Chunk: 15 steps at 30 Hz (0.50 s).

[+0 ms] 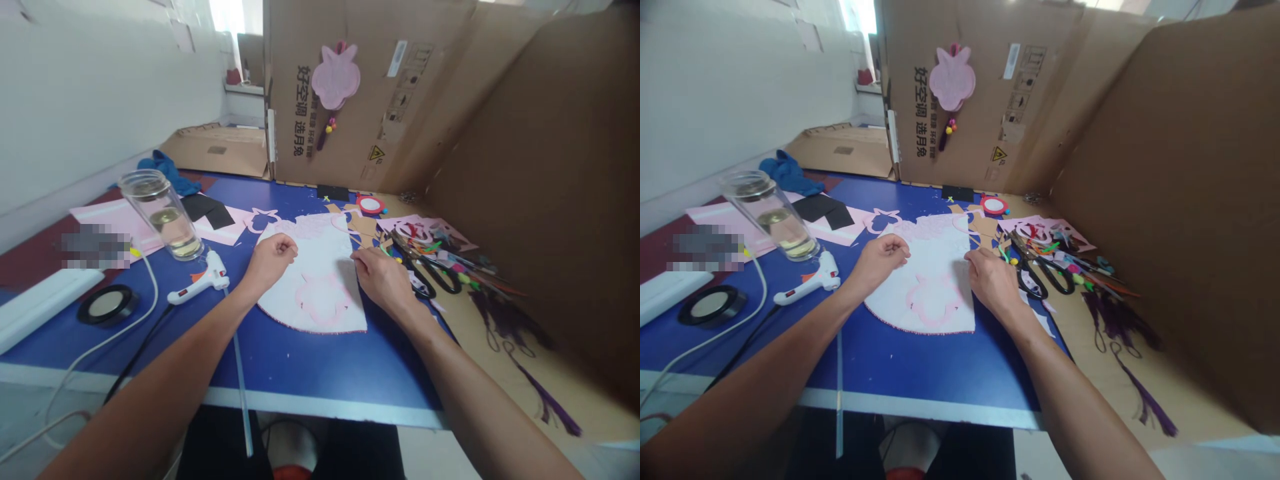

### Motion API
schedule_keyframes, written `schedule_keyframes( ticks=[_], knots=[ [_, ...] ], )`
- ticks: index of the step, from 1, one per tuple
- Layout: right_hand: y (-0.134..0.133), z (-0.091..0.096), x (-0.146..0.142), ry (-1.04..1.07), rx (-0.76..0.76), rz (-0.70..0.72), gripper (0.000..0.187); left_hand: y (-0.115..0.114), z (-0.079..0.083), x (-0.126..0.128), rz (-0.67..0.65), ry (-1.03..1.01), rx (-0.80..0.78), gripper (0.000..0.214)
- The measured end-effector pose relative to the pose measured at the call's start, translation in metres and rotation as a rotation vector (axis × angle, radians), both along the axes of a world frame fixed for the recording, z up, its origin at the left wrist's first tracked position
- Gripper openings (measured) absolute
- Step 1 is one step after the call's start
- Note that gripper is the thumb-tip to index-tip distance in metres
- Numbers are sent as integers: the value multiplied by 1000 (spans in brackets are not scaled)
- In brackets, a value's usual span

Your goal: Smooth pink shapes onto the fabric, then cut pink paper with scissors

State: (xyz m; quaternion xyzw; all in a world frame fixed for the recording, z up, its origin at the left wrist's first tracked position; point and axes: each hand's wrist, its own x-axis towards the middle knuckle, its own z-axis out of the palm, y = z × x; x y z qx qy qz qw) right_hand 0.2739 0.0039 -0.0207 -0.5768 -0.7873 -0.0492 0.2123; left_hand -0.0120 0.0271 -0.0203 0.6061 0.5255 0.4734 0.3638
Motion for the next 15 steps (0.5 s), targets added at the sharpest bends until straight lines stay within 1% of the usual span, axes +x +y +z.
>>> schedule_keyframes(
  ticks=[5,15],
  knots=[
    [-2,2,-1,-6,-30,4,30,-1,0,0,-14,-7,2,5],
    [-3,6,-3,-23,-90,-16,32,0,1,2,-15,-13,-4,6]
  ],
)
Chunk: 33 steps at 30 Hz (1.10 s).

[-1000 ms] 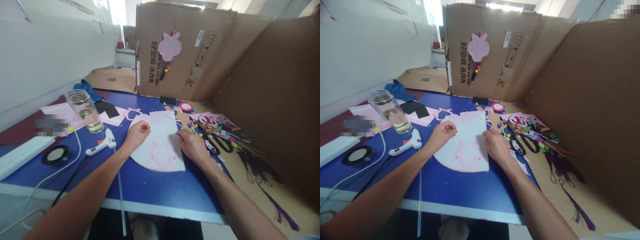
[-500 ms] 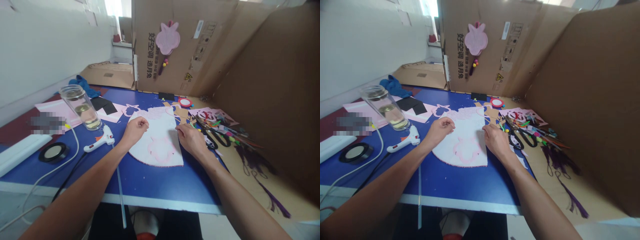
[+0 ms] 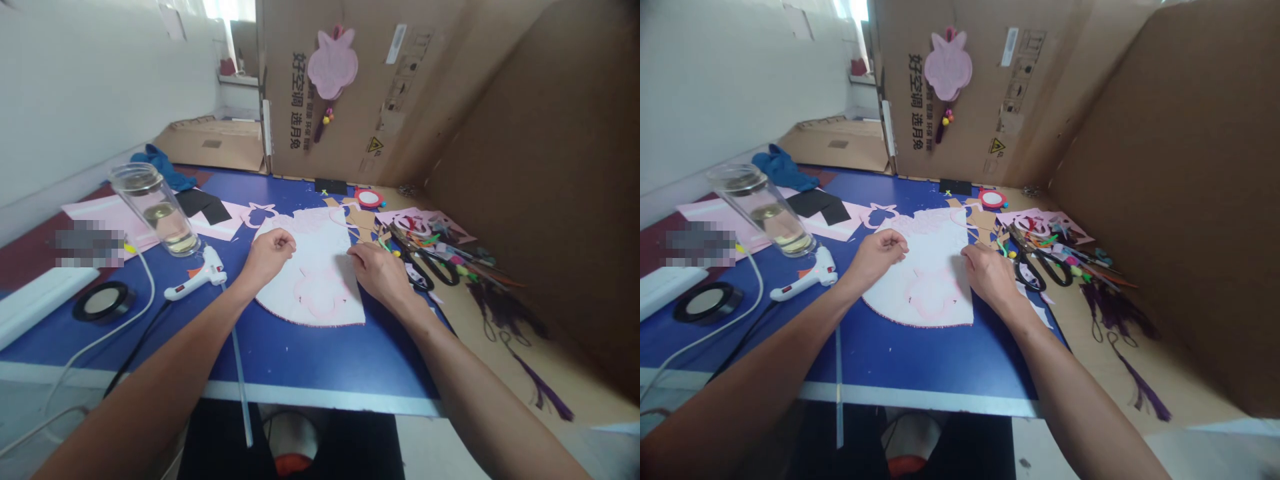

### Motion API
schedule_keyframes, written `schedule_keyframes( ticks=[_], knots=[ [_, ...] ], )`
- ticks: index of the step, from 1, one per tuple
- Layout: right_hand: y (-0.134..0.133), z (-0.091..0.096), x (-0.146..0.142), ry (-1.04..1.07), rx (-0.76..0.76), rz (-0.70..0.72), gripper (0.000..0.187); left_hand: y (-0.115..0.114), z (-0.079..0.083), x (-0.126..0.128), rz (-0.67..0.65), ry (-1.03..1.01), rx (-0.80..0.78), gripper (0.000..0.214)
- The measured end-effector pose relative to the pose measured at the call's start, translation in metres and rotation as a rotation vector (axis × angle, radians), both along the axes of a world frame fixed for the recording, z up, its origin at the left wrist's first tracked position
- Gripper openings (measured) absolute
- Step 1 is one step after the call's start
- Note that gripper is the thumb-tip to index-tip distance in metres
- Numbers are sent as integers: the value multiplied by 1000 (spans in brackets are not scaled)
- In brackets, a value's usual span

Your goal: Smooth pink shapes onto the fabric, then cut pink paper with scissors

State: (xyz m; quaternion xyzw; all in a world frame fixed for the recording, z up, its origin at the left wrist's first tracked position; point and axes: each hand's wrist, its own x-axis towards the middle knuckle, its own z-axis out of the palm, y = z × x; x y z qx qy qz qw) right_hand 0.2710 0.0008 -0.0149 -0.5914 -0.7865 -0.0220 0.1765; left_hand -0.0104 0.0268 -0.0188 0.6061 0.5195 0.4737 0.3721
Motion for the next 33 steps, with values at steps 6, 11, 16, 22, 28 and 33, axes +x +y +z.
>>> schedule_keyframes(
  ticks=[6,11,16,22,28,33],
  knots=[
    [0,0,0,-5,-23,1,33,2,-1,0,1,-4,-11,9],
    [1,-1,0,-3,-24,5,33,3,-2,1,3,1,-8,9],
    [1,-1,0,-6,-25,-1,33,2,-3,0,-2,0,0,9],
    [1,-2,1,-5,-8,9,32,1,-2,0,-4,-4,1,9],
    [0,-2,1,-14,6,16,32,0,0,1,-11,-14,6,9],
    [-1,-2,1,4,12,20,32,-1,-1,1,-15,-11,10,10]
  ],
)
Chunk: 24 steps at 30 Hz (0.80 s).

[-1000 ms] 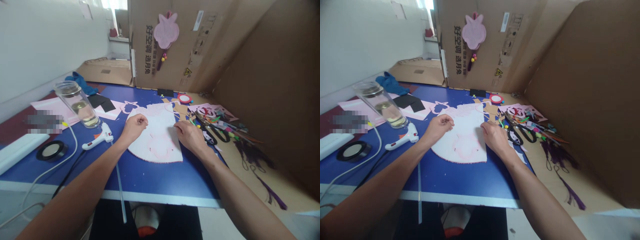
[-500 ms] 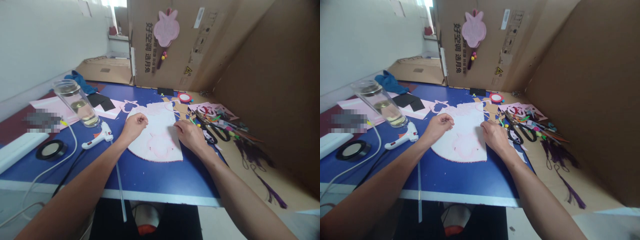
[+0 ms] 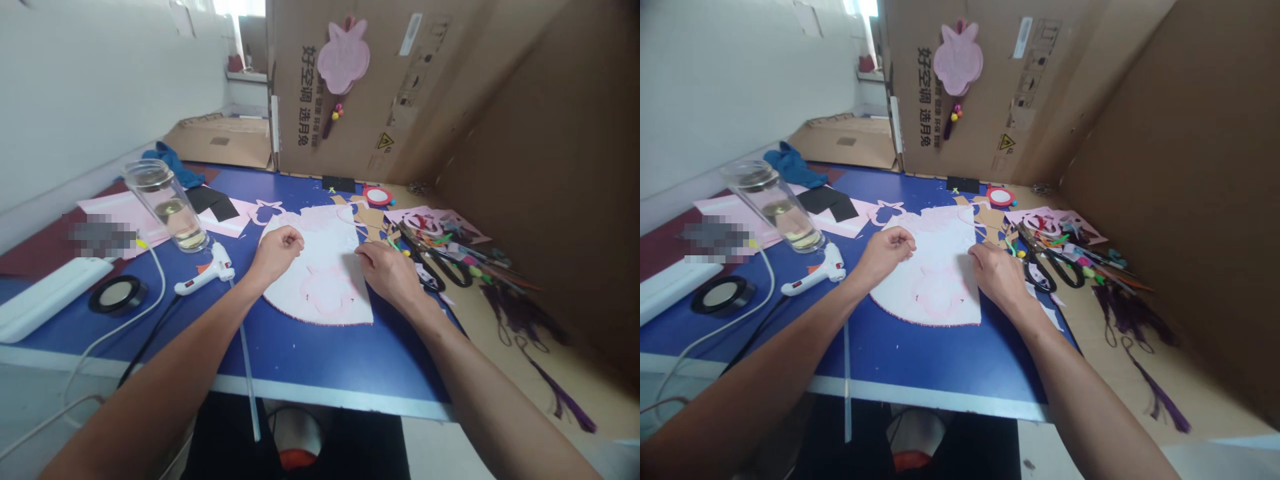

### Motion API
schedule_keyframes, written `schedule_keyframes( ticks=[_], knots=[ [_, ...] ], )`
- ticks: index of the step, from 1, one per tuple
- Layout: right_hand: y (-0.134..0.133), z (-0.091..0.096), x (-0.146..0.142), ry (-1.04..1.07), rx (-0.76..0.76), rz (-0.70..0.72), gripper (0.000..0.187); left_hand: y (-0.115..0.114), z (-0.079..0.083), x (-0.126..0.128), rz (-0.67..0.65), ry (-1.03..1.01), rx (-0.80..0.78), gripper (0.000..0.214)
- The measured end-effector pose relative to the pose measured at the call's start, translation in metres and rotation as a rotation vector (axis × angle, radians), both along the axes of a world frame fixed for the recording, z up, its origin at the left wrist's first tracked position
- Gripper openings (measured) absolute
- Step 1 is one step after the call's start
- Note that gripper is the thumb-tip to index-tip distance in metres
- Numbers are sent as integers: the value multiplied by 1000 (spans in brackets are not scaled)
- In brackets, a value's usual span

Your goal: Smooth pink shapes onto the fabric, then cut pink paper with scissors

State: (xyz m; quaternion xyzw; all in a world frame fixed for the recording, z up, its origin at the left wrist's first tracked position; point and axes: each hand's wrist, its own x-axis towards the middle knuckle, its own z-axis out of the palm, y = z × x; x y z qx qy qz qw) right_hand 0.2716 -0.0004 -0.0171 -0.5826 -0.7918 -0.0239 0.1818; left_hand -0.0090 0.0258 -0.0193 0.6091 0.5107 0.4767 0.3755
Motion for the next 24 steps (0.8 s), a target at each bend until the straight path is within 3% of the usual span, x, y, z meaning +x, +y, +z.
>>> schedule_keyframes(
  ticks=[24],
  knots=[
    [-2,3,-2,-29,-35,-14,34,0,-1,-1,-10,-10,-11,6]
  ],
)
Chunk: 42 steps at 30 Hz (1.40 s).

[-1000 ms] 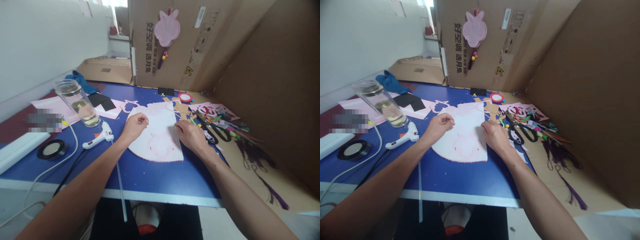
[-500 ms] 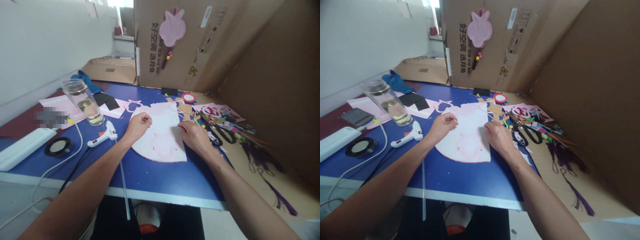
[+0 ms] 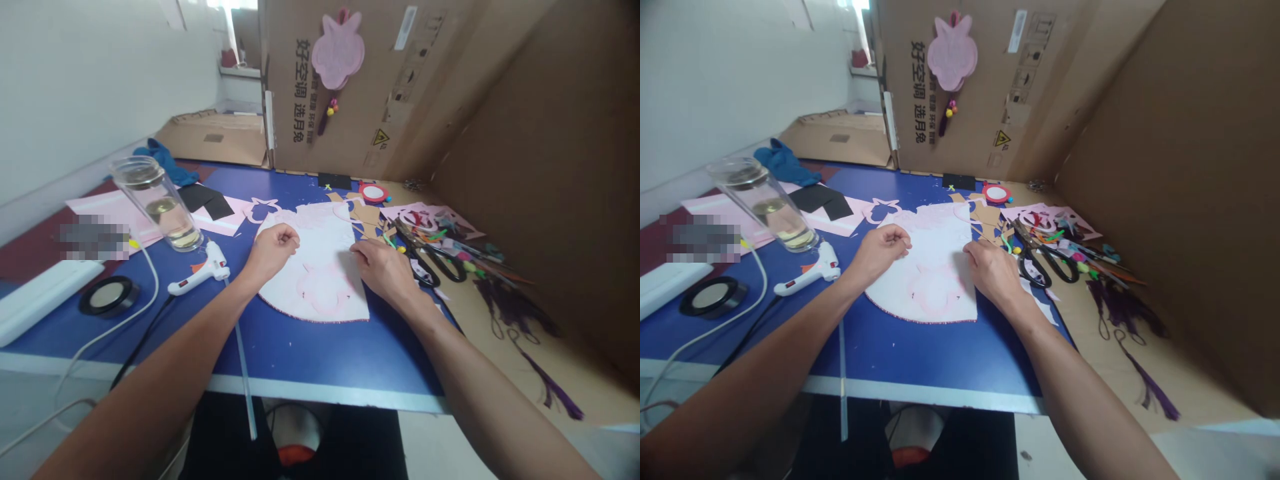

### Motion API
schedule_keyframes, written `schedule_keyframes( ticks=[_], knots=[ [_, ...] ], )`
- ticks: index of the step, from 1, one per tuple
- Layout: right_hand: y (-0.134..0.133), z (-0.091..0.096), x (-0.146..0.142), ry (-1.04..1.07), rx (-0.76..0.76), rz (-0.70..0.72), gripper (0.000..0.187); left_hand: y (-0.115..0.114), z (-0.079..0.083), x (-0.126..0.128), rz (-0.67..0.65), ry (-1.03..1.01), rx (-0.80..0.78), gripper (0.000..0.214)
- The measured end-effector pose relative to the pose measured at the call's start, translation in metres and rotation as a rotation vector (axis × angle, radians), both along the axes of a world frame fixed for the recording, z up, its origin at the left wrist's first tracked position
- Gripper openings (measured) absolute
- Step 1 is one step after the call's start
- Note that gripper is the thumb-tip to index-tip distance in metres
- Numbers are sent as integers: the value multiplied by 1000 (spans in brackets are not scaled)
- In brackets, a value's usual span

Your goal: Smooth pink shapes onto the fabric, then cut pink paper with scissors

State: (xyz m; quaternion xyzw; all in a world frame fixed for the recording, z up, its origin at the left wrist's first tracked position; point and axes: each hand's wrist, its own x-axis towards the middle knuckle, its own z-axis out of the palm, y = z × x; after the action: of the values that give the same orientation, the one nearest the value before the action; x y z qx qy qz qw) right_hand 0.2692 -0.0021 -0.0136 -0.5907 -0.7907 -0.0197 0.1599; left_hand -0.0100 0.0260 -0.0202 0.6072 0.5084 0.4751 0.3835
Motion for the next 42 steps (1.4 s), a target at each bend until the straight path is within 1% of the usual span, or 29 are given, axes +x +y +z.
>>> schedule_keyframes(
  ticks=[13,32,42],
  knots=[
    [-1,3,-1,20,6,16,33,4,-5,-2,7,25,14,3],
    [-1,2,-2,-3,-5,8,32,0,1,1,-5,8,8,5],
    [0,1,-1,-8,10,13,31,1,-1,1,-8,3,2,7]
  ],
)
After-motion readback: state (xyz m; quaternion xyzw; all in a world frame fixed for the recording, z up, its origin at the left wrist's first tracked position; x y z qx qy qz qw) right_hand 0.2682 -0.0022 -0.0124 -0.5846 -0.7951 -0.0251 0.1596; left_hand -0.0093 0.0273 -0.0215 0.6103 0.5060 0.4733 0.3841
